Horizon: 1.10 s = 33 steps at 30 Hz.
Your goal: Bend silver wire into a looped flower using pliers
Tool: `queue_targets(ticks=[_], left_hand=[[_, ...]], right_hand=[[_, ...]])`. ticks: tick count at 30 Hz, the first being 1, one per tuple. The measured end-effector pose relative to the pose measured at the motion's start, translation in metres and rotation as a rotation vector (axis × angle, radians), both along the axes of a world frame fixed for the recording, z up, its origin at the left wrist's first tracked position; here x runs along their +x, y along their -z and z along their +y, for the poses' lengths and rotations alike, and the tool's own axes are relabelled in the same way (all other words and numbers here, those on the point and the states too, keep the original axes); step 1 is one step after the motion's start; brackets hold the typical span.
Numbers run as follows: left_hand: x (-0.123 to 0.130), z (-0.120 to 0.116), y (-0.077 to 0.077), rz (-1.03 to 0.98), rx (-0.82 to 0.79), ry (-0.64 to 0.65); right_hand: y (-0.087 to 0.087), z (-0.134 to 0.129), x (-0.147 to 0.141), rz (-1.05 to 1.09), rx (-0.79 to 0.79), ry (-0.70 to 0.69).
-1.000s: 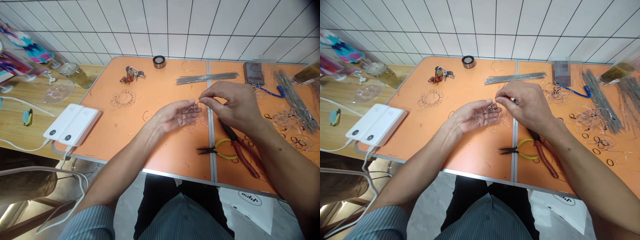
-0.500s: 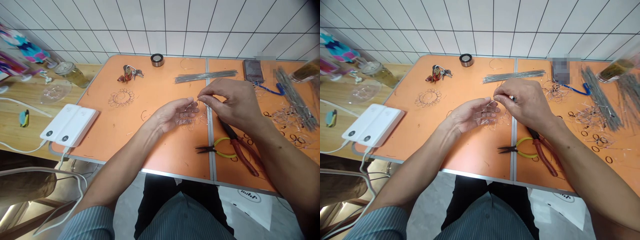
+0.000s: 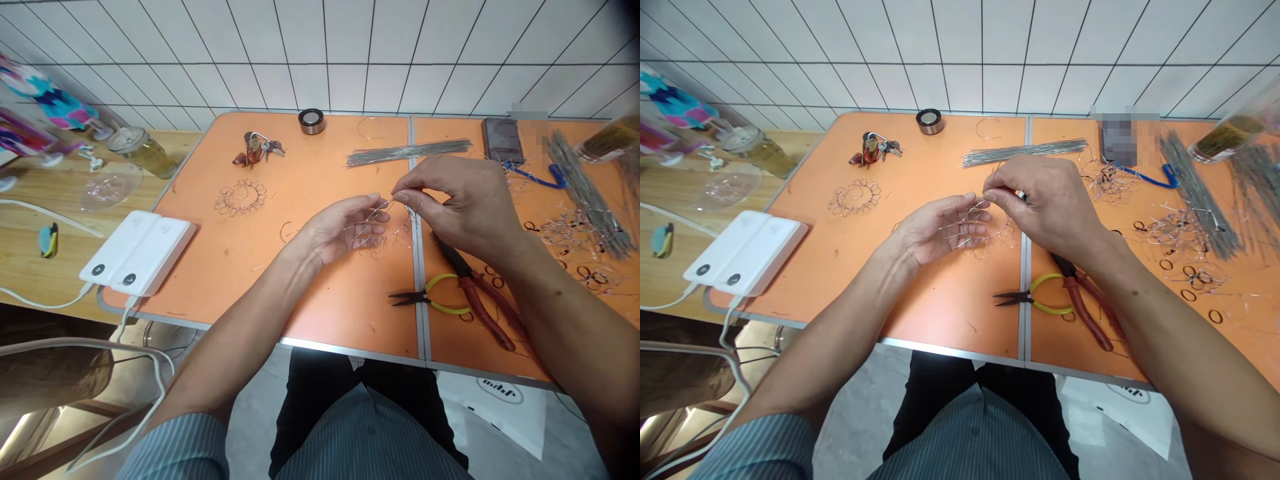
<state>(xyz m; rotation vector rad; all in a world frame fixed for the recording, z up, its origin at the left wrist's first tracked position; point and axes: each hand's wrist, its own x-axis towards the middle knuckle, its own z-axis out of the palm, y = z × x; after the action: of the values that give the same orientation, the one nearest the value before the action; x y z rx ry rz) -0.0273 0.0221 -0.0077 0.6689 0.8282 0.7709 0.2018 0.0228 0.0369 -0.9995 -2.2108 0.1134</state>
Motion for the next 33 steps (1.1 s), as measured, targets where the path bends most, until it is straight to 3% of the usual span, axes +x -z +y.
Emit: queue_targets(ticks=[8,21,33], left_hand=[[0.004,-0.001,-0.01,-0.044,-0.093,-0.141],[0.004,-0.001,-0.011,-0.059,-0.148,-0.149],[0.0,0.001,0.002,0.087,0.071,-0.152]], right_hand=[[0.0,0.001,-0.001,0.0,-0.007,-0.004],[-0.003,-0.001,-0.001,0.015,-0.01,0.006],[-0.01,0.0,0.001,0.009,-0.043,0.023]])
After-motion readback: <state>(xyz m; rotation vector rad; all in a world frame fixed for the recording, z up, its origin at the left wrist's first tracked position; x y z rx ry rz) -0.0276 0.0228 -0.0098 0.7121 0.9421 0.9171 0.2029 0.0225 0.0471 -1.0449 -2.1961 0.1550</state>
